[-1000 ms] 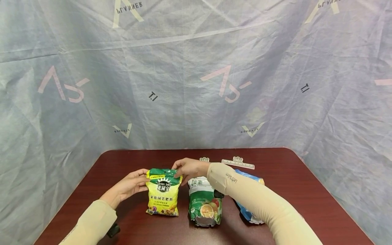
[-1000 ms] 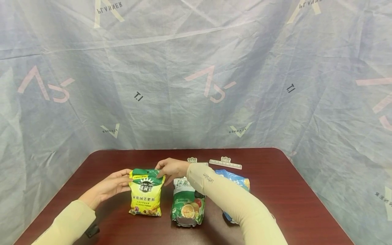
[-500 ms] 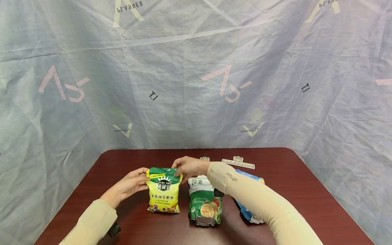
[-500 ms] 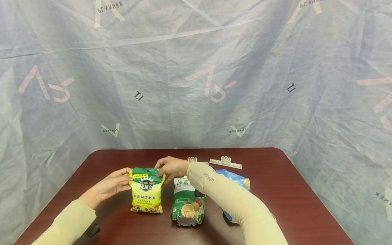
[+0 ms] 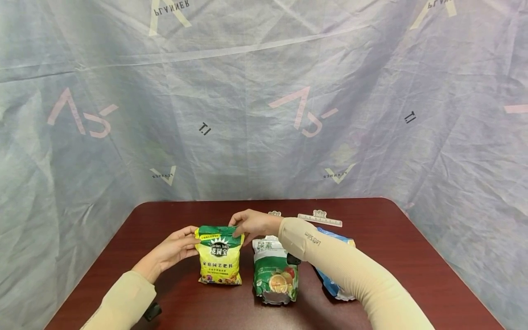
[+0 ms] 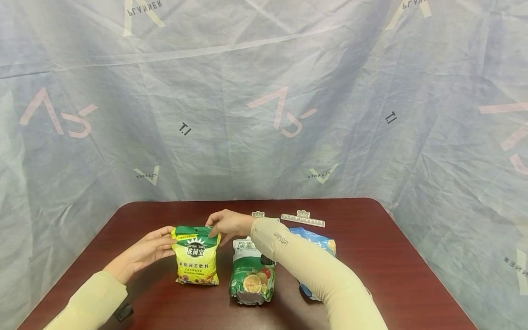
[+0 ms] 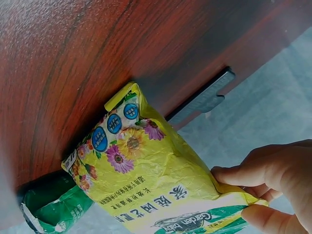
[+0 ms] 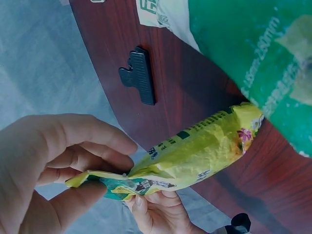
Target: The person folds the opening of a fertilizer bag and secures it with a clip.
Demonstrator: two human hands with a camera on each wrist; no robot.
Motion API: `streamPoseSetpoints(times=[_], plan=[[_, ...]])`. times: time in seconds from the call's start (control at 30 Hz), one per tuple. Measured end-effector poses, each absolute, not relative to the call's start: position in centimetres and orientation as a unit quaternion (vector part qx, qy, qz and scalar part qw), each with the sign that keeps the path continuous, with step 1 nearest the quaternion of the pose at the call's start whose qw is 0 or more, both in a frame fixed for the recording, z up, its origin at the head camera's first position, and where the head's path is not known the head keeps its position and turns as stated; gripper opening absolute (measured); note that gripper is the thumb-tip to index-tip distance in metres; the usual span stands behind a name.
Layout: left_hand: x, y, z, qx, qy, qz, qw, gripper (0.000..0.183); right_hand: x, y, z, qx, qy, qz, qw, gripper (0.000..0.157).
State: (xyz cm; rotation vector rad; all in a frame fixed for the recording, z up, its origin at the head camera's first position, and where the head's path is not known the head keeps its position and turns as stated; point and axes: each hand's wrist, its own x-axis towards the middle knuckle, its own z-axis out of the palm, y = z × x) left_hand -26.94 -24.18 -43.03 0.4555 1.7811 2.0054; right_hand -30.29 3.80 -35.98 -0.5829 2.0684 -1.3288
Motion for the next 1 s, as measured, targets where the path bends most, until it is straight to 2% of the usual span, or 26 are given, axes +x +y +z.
streamPoseSetpoints(times=[0.6,1.0], plan=[[-26.97,-24.23,-43.07,0.189,0.627,0.729,0.201,0.028,-30.44,3.86,-35.61,-0.231,0.786,-0.492,0.295,0.019],[-26.47,-24.38,-43.15,0.195,0.621,0.732,0.202,0.026,-30.05,3.95,-35.81,-0.234,0.781,-0.495,0.301,0.02]])
